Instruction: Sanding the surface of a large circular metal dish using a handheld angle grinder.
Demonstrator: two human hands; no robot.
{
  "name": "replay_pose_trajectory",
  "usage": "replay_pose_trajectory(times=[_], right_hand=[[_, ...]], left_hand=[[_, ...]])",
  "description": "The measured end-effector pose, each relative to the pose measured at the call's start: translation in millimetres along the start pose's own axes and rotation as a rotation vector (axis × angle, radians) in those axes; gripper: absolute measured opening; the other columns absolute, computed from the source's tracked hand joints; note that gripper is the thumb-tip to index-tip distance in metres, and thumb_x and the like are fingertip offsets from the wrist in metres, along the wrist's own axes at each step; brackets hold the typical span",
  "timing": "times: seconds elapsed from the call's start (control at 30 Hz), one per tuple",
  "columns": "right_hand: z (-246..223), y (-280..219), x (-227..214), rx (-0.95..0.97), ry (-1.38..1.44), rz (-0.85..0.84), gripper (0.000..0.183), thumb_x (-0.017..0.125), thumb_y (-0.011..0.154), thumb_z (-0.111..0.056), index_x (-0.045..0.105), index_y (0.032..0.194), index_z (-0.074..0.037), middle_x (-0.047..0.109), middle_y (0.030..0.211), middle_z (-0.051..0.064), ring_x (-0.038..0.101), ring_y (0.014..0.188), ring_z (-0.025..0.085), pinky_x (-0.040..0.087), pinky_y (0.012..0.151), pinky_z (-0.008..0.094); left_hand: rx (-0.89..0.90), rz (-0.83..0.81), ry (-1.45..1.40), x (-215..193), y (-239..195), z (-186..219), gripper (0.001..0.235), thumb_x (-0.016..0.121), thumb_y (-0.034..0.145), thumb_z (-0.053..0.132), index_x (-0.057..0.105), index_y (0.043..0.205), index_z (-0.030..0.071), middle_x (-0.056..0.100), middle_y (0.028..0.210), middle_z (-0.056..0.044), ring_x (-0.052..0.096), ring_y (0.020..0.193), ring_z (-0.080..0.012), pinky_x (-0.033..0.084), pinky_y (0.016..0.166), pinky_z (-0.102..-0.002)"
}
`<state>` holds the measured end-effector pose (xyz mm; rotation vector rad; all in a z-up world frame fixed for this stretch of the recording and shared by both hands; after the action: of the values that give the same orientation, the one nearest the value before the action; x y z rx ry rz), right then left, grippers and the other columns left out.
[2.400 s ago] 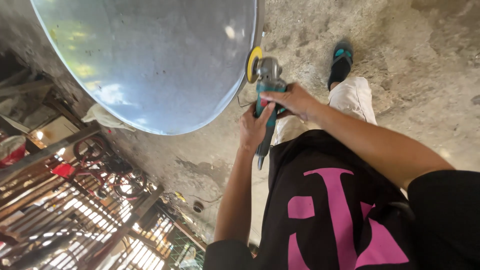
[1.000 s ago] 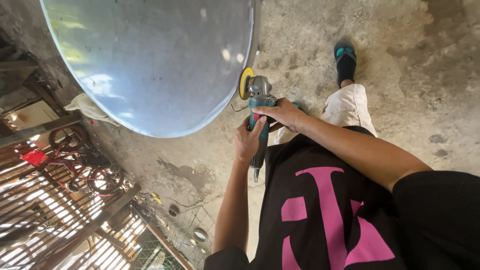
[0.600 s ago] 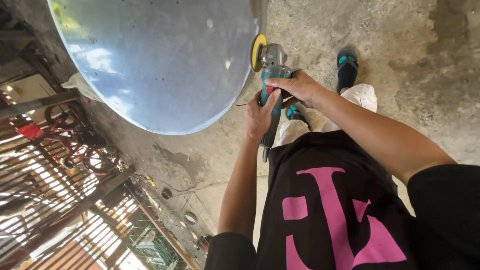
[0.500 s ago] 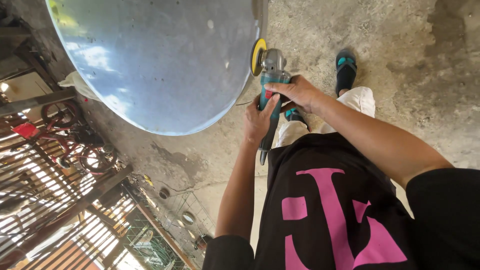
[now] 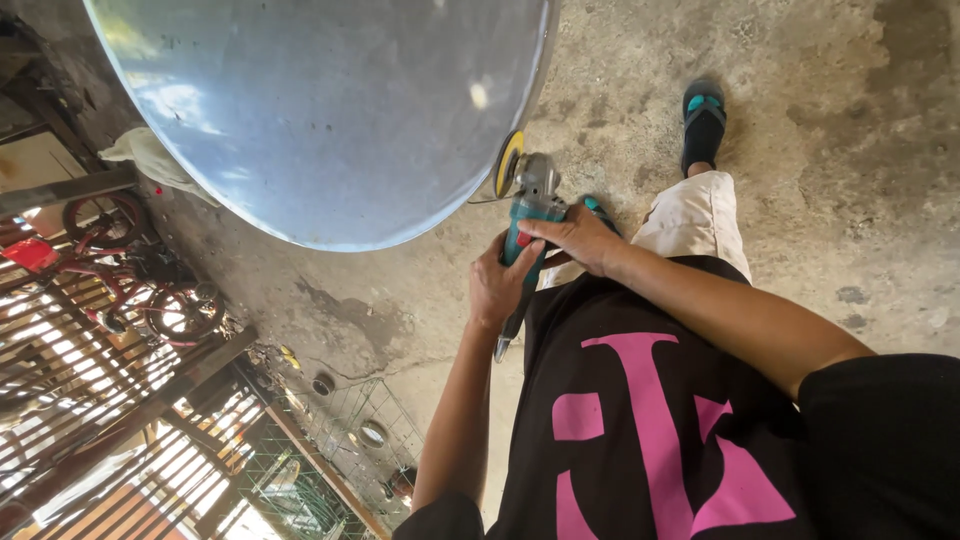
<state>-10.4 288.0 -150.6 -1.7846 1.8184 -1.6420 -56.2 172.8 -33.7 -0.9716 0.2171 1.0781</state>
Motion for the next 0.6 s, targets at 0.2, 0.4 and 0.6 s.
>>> replay_pose_trajectory(times=[0.2, 0.4, 0.6], right_hand=[[24, -6, 27, -0.05, -0.019, -0.081, 0.048, 0.085, 0.083, -0.032, 0.073, 0.114, 0.003, 0.076, 0.105, 0.011, 0.072, 0.093, 0.018, 0.062, 0.079, 0.032], [12, -25, 25, 0.182, -0.09, -0.074, 0.052, 0.082, 0.08, -0.038, 0.073, 0.112, 0.002, 0.077, 0.099, 0.011, 0.075, 0.086, 0.023, 0.065, 0.068, 0.037], [-27, -12, -11, 0.129, -0.099, -0.036, 0.055, 0.081, 0.077, -0.039, 0.07, 0.118, -0.004, 0.075, 0.102, 0.01, 0.074, 0.084, 0.023, 0.064, 0.065, 0.042]], left_hand=[[-0.055, 0.042, 0.004, -11, -26, -35, 0.062, 0.076, 0.084, 0.051, 0.071, 0.121, 0.001, 0.078, 0.097, -0.02, 0.078, 0.092, -0.0308, 0.059, 0.08, -0.04], [-0.077, 0.079, 0.001, -1, -26, -29, 0.061, 0.076, 0.086, 0.05, 0.072, 0.121, 0.0, 0.078, 0.097, -0.021, 0.077, 0.093, -0.0315, 0.058, 0.082, -0.04], [-0.065, 0.052, -0.091, 21, 4, 14, 0.061, 0.075, 0.084, 0.051, 0.072, 0.118, 0.0, 0.078, 0.095, -0.02, 0.078, 0.092, -0.0321, 0.058, 0.08, -0.04]])
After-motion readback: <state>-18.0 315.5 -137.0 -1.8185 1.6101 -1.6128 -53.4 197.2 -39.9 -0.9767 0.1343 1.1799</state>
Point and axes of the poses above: each hand's wrist, its own y-axis towards the middle knuckle, its own x-axis out of the palm, z = x × y, the point moved 9 cm from there along y, towards the middle knuckle
